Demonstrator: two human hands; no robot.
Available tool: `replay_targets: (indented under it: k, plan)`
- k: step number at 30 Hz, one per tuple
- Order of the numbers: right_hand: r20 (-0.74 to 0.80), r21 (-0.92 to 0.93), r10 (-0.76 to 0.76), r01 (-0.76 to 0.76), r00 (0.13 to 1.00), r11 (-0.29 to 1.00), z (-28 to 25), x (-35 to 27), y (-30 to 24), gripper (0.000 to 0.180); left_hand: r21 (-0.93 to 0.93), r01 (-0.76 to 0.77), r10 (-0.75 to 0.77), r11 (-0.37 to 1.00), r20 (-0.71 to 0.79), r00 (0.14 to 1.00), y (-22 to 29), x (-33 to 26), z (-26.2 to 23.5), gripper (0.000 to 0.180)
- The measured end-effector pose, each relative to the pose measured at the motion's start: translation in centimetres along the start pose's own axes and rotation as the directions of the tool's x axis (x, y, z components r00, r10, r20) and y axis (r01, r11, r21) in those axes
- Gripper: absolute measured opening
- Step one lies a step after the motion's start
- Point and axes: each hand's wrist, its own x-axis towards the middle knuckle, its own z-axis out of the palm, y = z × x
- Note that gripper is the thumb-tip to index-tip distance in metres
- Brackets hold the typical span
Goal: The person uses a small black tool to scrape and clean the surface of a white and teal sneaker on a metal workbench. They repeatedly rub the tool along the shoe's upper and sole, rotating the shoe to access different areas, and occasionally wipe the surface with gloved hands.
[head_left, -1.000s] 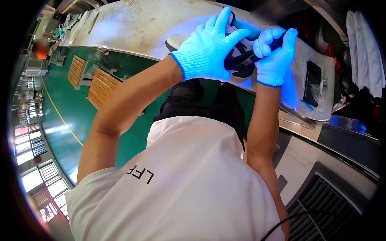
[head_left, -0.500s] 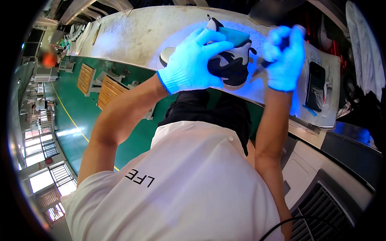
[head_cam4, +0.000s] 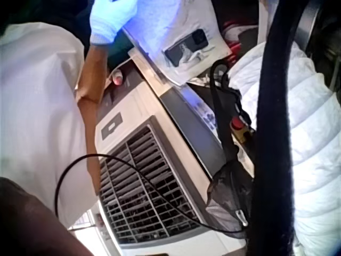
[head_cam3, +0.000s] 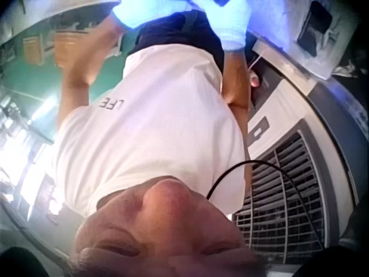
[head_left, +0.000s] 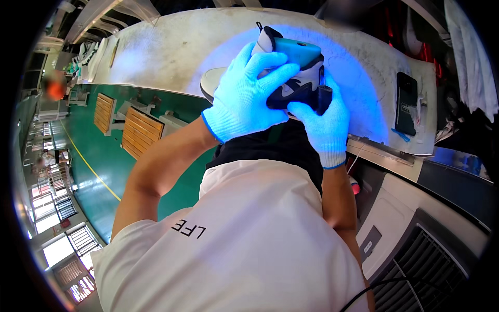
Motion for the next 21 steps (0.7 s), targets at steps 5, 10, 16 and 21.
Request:
replay_targets:
  k: [5,10,16,21]
  plan:
    - [0.153,0.088,0.174,-0.189,0.973,0.978,-1.0,1.2,-1.7,0.068,0.07,-0.02,0.023,0.997,-0.041,0.999,0.7,-1.5,0.1,0.091]
    - [0.108,-0.004,0.117,-0.117,0.987,0.993,-0.7,0.0,-1.1,0.067,0.073,-0.072,0.078,0.995,-0.08,0.994,0.7,-1.8,0.2,0.095]
    - [0.178,0.094,0.088,-0.106,0.98,0.99,-1.1,0.8,0.4,0.076,0.019,-0.004,0.005,1.0,-0.064,0.998,0.7,-1.3,-1.4,0.114]
    - [0.185,0.024,0.005,-0.009,0.983,1.0,-1.7,0.3,0.1,0.068,-0.078,0.21,-0.204,0.975,0.07,0.976,0.3,0.8,-1.2,0.138]
